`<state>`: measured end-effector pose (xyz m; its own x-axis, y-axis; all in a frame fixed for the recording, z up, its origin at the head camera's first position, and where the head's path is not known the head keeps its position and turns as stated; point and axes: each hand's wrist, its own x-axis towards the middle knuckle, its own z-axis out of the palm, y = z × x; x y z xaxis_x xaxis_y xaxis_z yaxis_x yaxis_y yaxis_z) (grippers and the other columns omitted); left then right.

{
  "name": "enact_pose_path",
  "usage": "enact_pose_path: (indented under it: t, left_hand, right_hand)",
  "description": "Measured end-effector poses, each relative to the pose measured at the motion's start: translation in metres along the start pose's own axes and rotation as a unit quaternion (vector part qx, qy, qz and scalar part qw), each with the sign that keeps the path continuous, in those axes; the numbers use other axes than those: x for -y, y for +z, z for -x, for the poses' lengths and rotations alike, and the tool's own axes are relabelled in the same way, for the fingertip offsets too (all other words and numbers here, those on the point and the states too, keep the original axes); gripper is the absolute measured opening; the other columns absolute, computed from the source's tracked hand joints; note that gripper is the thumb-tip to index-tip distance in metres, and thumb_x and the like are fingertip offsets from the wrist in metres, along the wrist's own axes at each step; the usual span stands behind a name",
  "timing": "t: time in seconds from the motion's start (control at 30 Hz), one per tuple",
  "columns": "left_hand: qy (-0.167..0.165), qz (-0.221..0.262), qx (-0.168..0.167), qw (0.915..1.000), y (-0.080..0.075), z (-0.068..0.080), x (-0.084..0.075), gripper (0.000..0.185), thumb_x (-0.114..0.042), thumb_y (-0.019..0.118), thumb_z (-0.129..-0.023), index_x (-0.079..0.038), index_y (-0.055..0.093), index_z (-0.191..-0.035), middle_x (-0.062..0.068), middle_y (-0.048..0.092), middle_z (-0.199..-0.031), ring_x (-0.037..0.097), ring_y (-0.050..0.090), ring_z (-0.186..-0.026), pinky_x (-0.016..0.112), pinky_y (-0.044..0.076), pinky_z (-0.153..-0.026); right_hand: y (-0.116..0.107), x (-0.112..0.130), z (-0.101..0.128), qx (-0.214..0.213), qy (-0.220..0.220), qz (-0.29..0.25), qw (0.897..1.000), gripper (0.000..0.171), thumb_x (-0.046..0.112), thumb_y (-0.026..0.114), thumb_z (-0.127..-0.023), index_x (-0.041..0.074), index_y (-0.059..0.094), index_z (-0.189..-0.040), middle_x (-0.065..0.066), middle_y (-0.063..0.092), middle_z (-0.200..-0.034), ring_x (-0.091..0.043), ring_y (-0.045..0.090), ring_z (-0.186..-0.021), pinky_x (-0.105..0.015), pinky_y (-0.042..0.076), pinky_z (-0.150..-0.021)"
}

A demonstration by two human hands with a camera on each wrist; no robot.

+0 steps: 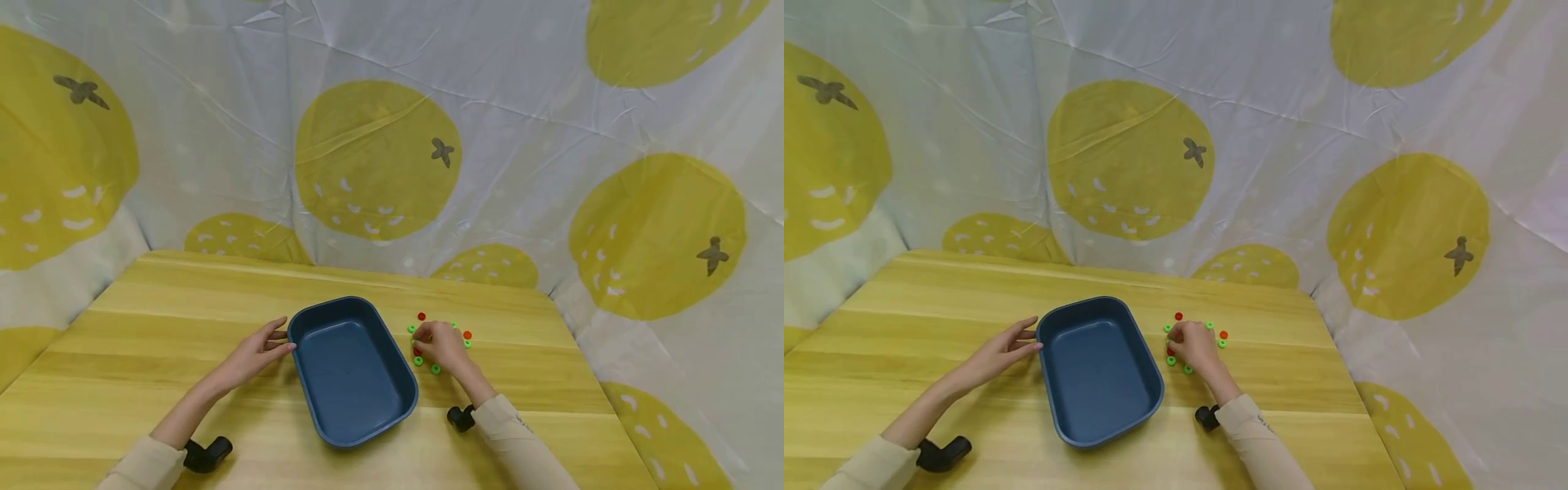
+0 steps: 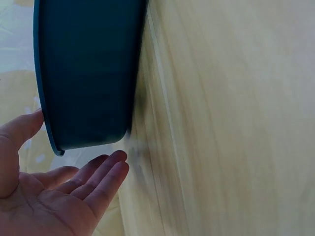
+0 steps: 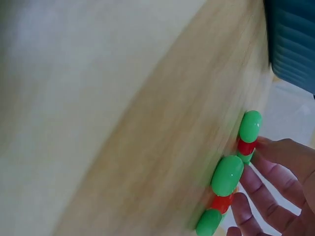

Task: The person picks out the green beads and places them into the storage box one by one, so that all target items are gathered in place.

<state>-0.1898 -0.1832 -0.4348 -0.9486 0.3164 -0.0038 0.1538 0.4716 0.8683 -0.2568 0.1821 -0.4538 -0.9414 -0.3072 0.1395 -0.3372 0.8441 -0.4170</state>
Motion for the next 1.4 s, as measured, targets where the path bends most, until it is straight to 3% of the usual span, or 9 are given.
enact_pose_path:
  t: [0.4,0.87,1.17,1.4]
  left_hand:
    - [-0.022,0.075,0.033,0.9964,-0.001,-0.003,0.003,0.071,-0.025,0.053,-0.096,0.008,0.014,-0.147,0.038,0.033,-0.139,0.044,0.051,-0.119,0.042,0.051,-0.089]
    - [-0.002,0.086,0.038,0.9956,-0.002,-0.006,0.005,0.066,-0.022,0.052,-0.097,0.008,0.019,-0.145,0.036,0.034,-0.140,0.045,0.047,-0.122,0.041,0.051,-0.089]
    - [-0.002,0.090,0.037,0.9952,-0.001,-0.006,0.007,0.065,-0.022,0.052,-0.097,0.008,0.021,-0.145,0.036,0.034,-0.141,0.049,0.041,-0.127,0.043,0.050,-0.092]
    - [-0.002,0.097,0.032,0.9948,0.000,-0.007,0.008,0.065,-0.022,0.053,-0.096,0.008,0.022,-0.145,0.035,0.035,-0.141,0.048,0.042,-0.126,0.042,0.050,-0.091]
  right_hand:
    - [0.002,0.001,-0.005,0.013,0.012,0.031,0.999,0.009,0.022,0.076,-0.078,0.016,0.074,-0.084,0.004,0.071,-0.077,-0.009,0.063,-0.070,-0.030,0.048,-0.066]
    - [-0.016,0.009,-0.006,-0.004,0.004,0.029,1.000,0.012,0.018,0.077,-0.077,0.011,0.074,-0.086,0.001,0.071,-0.079,-0.014,0.064,-0.072,-0.033,0.048,-0.066]
    - [-0.043,0.032,-0.021,0.005,0.011,-0.023,1.000,0.012,0.019,0.073,-0.082,0.012,0.073,-0.092,-0.002,0.071,-0.085,-0.015,0.063,-0.075,-0.026,0.050,-0.064]
    - [-0.055,0.064,-0.039,0.006,-0.020,-0.039,0.999,0.015,0.022,0.071,-0.084,0.014,0.073,-0.096,-0.001,0.071,-0.090,-0.015,0.064,-0.079,-0.026,0.051,-0.068]
